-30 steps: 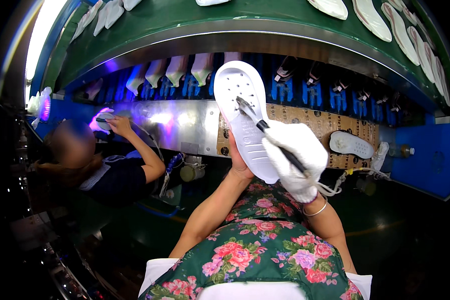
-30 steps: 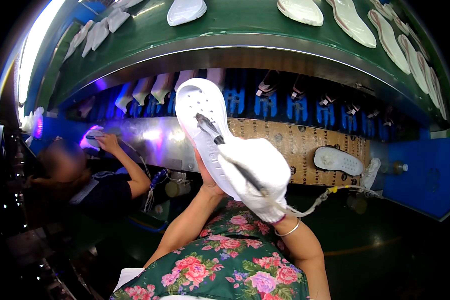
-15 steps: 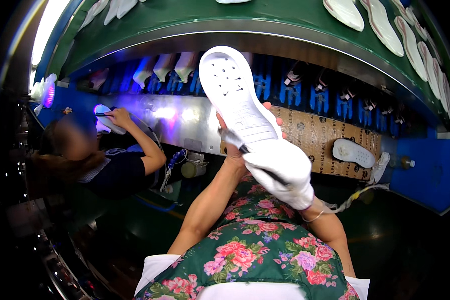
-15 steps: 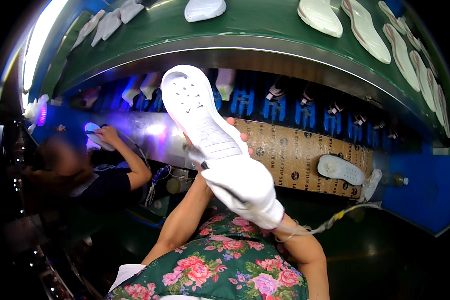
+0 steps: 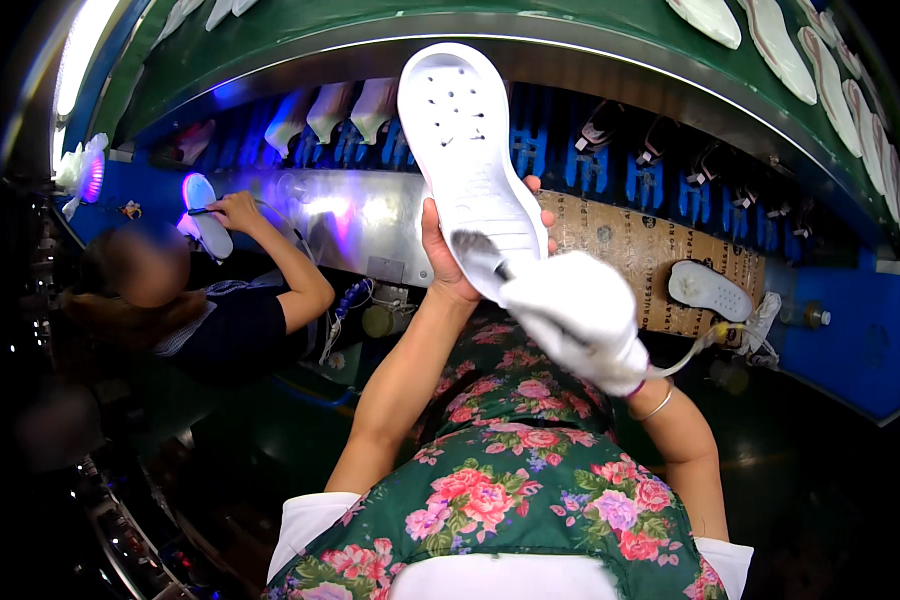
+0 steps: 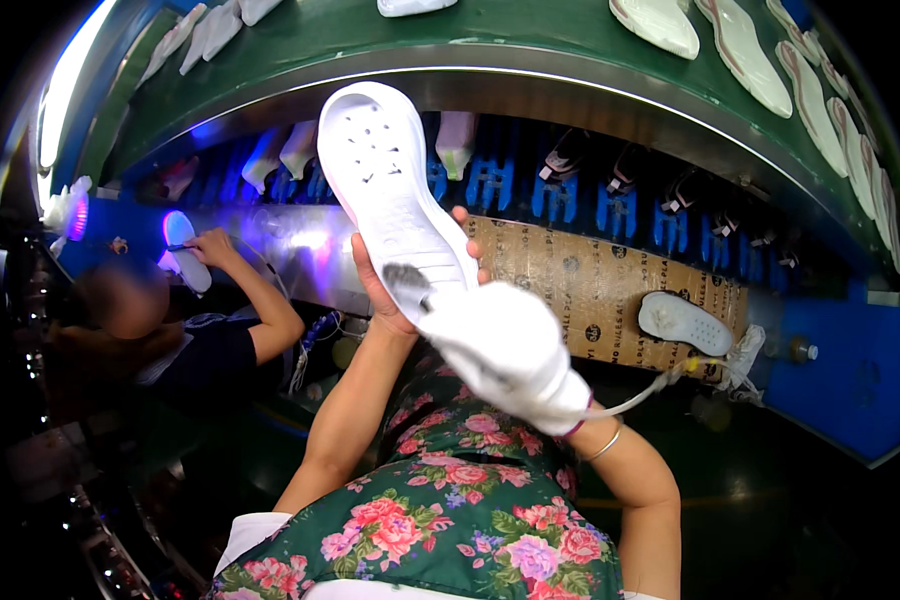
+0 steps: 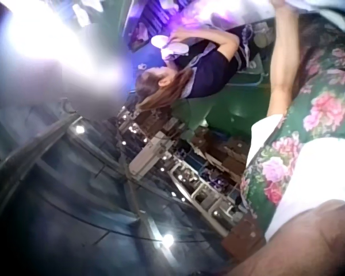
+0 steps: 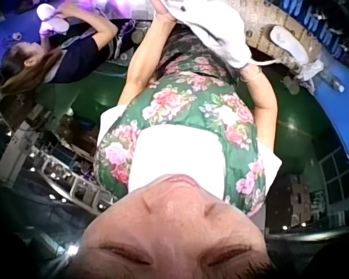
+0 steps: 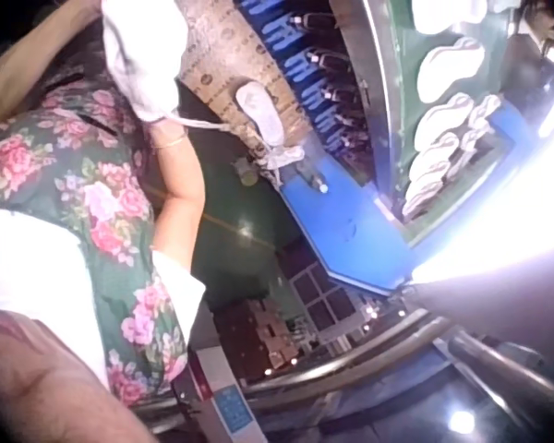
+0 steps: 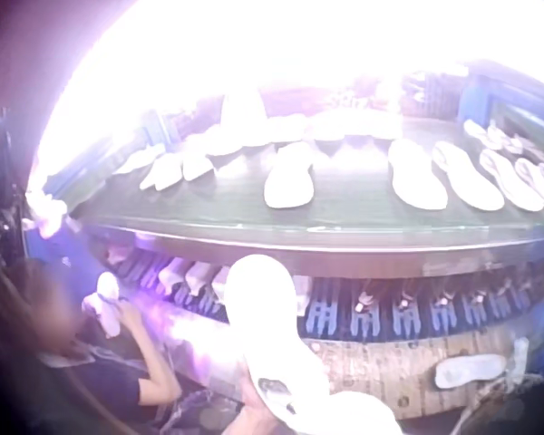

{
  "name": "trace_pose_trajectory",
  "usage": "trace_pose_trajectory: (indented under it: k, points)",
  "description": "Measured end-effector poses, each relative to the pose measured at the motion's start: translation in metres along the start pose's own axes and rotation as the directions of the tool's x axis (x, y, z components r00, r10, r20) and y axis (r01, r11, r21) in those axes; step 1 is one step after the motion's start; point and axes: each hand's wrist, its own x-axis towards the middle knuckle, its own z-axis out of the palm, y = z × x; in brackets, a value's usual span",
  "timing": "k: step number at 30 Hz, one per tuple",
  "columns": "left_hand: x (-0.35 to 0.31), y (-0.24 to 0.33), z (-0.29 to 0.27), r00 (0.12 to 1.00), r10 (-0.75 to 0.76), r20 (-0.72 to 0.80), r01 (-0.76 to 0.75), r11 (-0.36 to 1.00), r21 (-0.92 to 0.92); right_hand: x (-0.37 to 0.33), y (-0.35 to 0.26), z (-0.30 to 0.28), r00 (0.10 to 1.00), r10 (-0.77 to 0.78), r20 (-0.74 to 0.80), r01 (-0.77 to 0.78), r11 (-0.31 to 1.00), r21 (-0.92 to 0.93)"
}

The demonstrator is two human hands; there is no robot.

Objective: The person retrieves shoe soles from an overhead shelf one at a time and applies adhesive across the surface of each sole using a brush.

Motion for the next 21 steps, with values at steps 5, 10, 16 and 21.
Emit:
trace_pose_trajectory:
  k: [5, 10, 16, 21]
  points:
    - [-0.004, 0.007, 0.009, 1.000, -0.009, 0.027, 0.009, 1.000, 0.013, -0.004, -0.011, 0.000, 0.971, 0.223, 0.083, -0.238, 0.908, 0.345]
    - [0.004, 0.011, 0.005, 0.992, -0.075, 0.104, 0.081, 0.995, -0.061, -0.009, -0.004, 0.016, 0.999, -0.055, 0.002, 0.054, 0.995, 0.078]
    - [0.009, 0.034, 0.006, 0.936, -0.328, 0.126, 0.311, 0.940, 0.137, -0.011, -0.005, 0.009, 0.968, 0.251, 0.018, -0.246, 0.929, 0.278]
    - [0.012, 0.035, 0.022, 0.925, -0.380, -0.018, 0.380, 0.922, 0.074, -0.019, -0.020, 0.020, 0.998, 0.015, 0.067, -0.027, 0.984, 0.178]
